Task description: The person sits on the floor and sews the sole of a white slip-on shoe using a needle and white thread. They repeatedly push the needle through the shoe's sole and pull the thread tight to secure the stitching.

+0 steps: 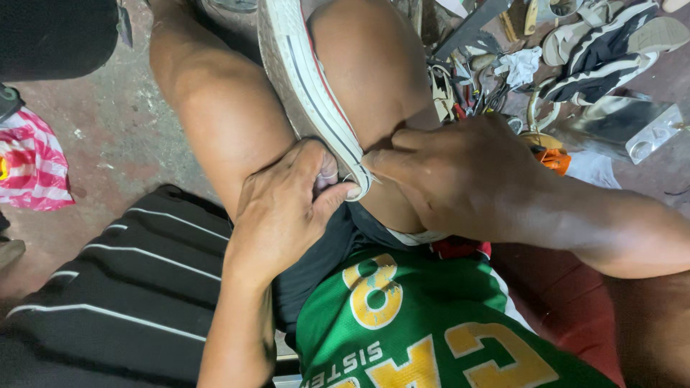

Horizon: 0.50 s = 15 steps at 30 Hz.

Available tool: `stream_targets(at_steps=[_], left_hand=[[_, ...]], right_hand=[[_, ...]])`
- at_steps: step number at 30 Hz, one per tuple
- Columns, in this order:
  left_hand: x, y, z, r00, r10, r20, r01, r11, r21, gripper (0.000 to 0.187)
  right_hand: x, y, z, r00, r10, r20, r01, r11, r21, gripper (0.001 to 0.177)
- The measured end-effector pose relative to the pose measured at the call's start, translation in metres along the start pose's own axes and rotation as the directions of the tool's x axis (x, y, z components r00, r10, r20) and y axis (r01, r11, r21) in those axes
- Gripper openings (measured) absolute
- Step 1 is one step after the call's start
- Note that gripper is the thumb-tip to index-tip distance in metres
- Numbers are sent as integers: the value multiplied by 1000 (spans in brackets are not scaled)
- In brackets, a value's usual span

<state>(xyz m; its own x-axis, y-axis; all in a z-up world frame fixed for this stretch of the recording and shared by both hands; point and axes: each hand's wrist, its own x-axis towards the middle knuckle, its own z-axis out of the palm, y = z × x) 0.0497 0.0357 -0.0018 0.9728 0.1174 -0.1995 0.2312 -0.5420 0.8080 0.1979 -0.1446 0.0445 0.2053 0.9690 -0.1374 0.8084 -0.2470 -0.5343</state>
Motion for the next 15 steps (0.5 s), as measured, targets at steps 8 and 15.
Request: stream_targets(at_steps=[8, 15], left_hand=[[-1, 4, 0, 1000, -25, -17, 24, 999, -25, 33], [4, 6, -4, 999, -49, -5, 49, 998, -43, 35]], right_hand=[[9, 27, 5, 998, -53, 19, 49, 987, 151, 18], [10, 39, 11, 997, -72, 28, 62, 963, 261, 13]])
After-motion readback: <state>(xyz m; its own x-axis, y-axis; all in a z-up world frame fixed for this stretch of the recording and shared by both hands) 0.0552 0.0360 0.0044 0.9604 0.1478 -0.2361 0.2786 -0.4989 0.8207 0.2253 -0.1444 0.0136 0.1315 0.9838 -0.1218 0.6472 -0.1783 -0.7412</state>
